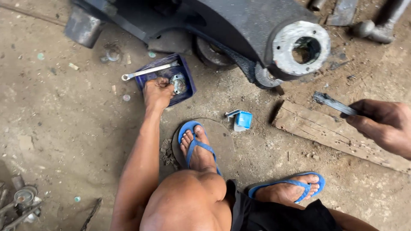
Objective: The person sits on the ground and uses a chisel and hammer to clean and shape a metal part. They also handle small components and a circular metal piece, scraping them with the chisel.
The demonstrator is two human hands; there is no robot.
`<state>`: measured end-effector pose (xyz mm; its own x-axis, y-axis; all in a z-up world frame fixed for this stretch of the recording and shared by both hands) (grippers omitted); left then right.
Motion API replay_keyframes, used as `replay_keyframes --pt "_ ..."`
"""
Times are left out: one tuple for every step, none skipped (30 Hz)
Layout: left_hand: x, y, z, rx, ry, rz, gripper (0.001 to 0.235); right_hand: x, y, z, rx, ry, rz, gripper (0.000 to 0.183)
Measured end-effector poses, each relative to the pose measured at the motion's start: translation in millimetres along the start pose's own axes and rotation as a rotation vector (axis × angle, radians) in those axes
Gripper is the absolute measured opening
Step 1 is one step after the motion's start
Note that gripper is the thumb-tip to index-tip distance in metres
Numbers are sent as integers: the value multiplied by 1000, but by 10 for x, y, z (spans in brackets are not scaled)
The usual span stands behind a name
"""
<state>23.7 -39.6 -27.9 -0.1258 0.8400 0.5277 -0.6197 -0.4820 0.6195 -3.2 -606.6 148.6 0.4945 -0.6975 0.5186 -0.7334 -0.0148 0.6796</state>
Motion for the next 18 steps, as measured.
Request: replay_keyframes --pt "-44 -69 -53 -22 51 -11 16 23 17 -85 -32 132 2 19" --pt "-11 74 134 -25 46 -27 16 60 6 -29 -46 129 10 19" --pt "55 213 303 19 -260 -89 19 57 0 24 -49 110 25 19" --pt "102 355 482 62 -567 -149 30 75 -17 95 -51 91 40 19" --pt "285 519 607 27 -588 -196 30 164 8 -63 -99 75 76 19" --pt "460 657 789 -135 -710 -199 37 250 8 -179 -184 208 20 25" --pt "573 819 932 -306 -819 -228 48 378 125 -235 -300 338 -44 33" --pt "507 1077 1425 -348 -828 -302 48 475 366 -120 -377 322 -16 33" --pt "611 1442 1756 -228 -879 -361 55 536 369 -92 -363 223 39 30" --pt "728 1873 1960 -105 -928 -415 63 589 374 -77 -348 121 97 30" --pt "718 2012 1990 -114 -941 -429 63 558 380 114 -366 111 101 30" --pt "613 2222 2118 -583 -1028 -591 67 535 386 270 -289 -158 200 21" --pt "552 2515 2181 -1062 -1066 -742 74 511 413 438 -205 -425 303 13" --pt "183 2715 2255 -1069 -1070 -758 74 339 419 719 -220 -432 311 13" --pt "-199 2975 2349 -1221 -1048 -854 61 216 337 957 -162 -666 350 10" --pt "-566 3241 2447 -1374 -1019 -948 51 103 253 1188 -100 -901 383 11" --pt "-981 3220 2387 -1377 -1033 -942 51 -45 251 1139 -91 -913 383 11" --pt "-1396 3136 2304 -1203 -1103 -916 50 -198 248 1093 -78 -1090 372 13"
Point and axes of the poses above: each hand's wrist, its own y-axis away from the middle knuckle, its own x-axis out of the back of the hand, z = x × y, the point moved 4 cm from there along -y, towards the middle knuckle, and after that the axes turned 1 degree about -x, right-handed, at the moved point
